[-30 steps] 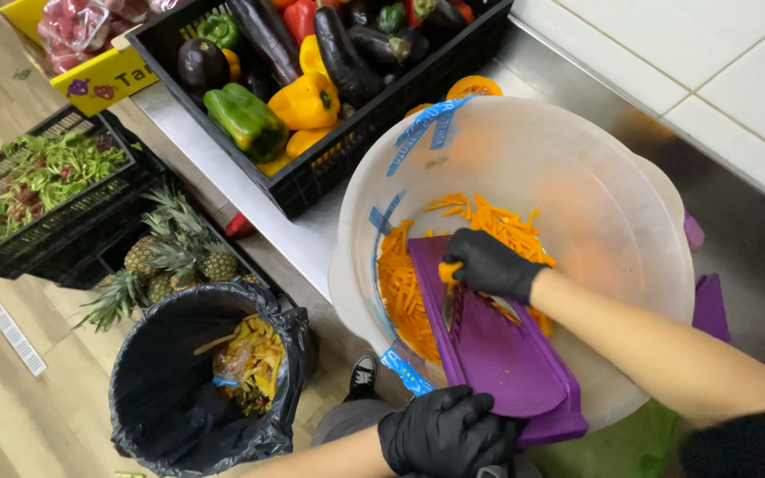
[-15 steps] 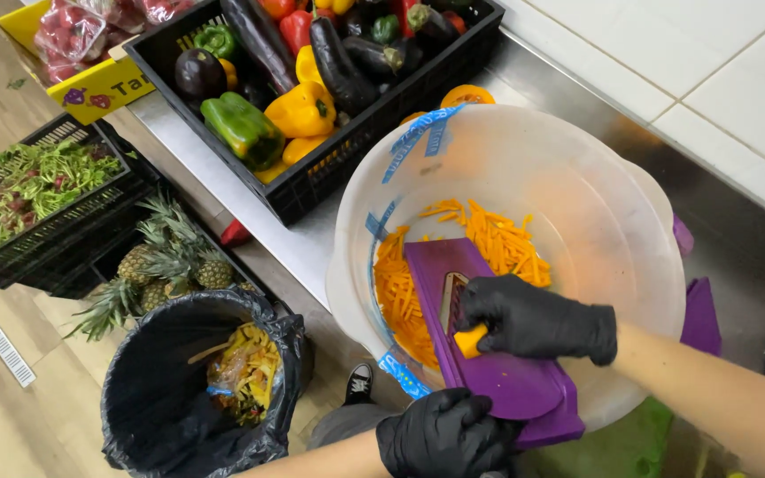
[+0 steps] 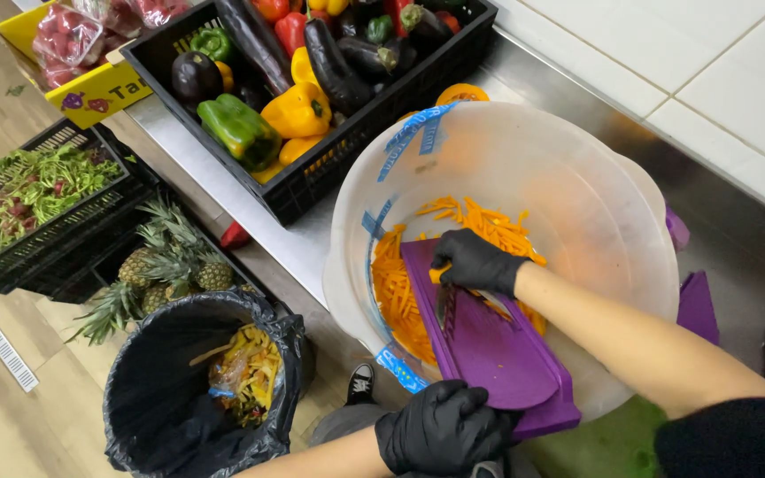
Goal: Using a mandoline slicer to julienne carrots into a large plastic prep bowl.
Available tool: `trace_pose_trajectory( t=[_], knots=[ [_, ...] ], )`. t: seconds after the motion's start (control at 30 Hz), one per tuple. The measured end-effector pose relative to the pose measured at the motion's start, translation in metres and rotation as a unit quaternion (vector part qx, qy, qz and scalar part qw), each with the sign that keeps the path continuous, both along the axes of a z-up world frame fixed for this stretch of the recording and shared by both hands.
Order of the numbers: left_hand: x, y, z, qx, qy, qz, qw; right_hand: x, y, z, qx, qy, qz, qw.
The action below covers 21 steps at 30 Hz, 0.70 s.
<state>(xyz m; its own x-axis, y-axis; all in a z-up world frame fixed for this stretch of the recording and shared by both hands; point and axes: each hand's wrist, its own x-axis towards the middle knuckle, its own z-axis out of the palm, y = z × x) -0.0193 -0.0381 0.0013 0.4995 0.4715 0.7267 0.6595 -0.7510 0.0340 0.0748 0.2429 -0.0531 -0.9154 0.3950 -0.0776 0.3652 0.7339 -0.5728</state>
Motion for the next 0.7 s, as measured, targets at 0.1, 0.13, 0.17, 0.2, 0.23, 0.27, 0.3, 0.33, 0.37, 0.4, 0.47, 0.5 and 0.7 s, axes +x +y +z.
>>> trace_pose_trajectory(
  t=[0.1, 0.13, 0.17, 0.2, 0.23, 0.27, 0.3, 0.33, 0.37, 0.4, 0.47, 0.5, 0.7],
  knots=[
    [-0.001, 0.002, -0.004, -0.003, -0.006, -0.012, 1.0, -0.014, 0.03, -0.028, -0.02, -0.065, -0.031, 0.997],
    [0.001, 0.001, -0.006, 0.001, -0.005, -0.003, 1.0, -0.017, 0.04, -0.045, 0.028, -0.059, -0.023, 0.998],
    [0.002, 0.0, -0.009, 0.005, -0.003, 0.005, 1.0, -0.02, 0.049, -0.063, 0.077, -0.053, -0.014, 0.996],
    [0.002, -0.001, -0.01, 0.006, -0.001, 0.004, 1.0, -0.023, 0.049, -0.057, 0.078, -0.051, -0.015, 0.996],
    [0.002, -0.001, -0.012, -0.016, -0.003, -0.008, 1.0, -0.025, 0.049, -0.053, 0.071, -0.034, -0.02, 0.997],
    [0.002, -0.002, -0.013, -0.038, -0.007, -0.02, 0.999, -0.027, 0.05, -0.047, 0.065, -0.017, -0.025, 0.997],
    [0.001, 0.001, -0.011, -0.037, -0.006, -0.019, 0.999, -0.025, 0.039, -0.017, 0.066, -0.016, -0.025, 0.997],
    [0.002, 0.001, -0.01, -0.018, -0.011, -0.009, 1.0, -0.021, 0.027, 0.012, 0.034, -0.013, -0.029, 0.999],
    [0.003, 0.001, -0.01, 0.0, -0.017, 0.001, 1.0, -0.017, 0.015, 0.04, 0.003, -0.01, -0.033, 0.999],
    [0.003, 0.0, -0.006, -0.004, -0.019, 0.002, 1.0, -0.009, -0.001, 0.061, -0.001, -0.012, -0.032, 0.999],
    [0.003, 0.003, 0.0, 0.012, -0.021, 0.012, 1.0, 0.008, -0.028, 0.103, -0.09, -0.009, -0.027, 0.995],
    [0.003, 0.002, -0.001, 0.012, -0.023, 0.014, 1.0, 0.016, -0.042, 0.112, -0.091, -0.012, -0.026, 0.995],
    [0.003, 0.001, 0.0, -0.005, -0.037, 0.001, 0.999, 0.046, -0.095, 0.124, -0.077, 0.0, 0.021, 0.997]
  ],
)
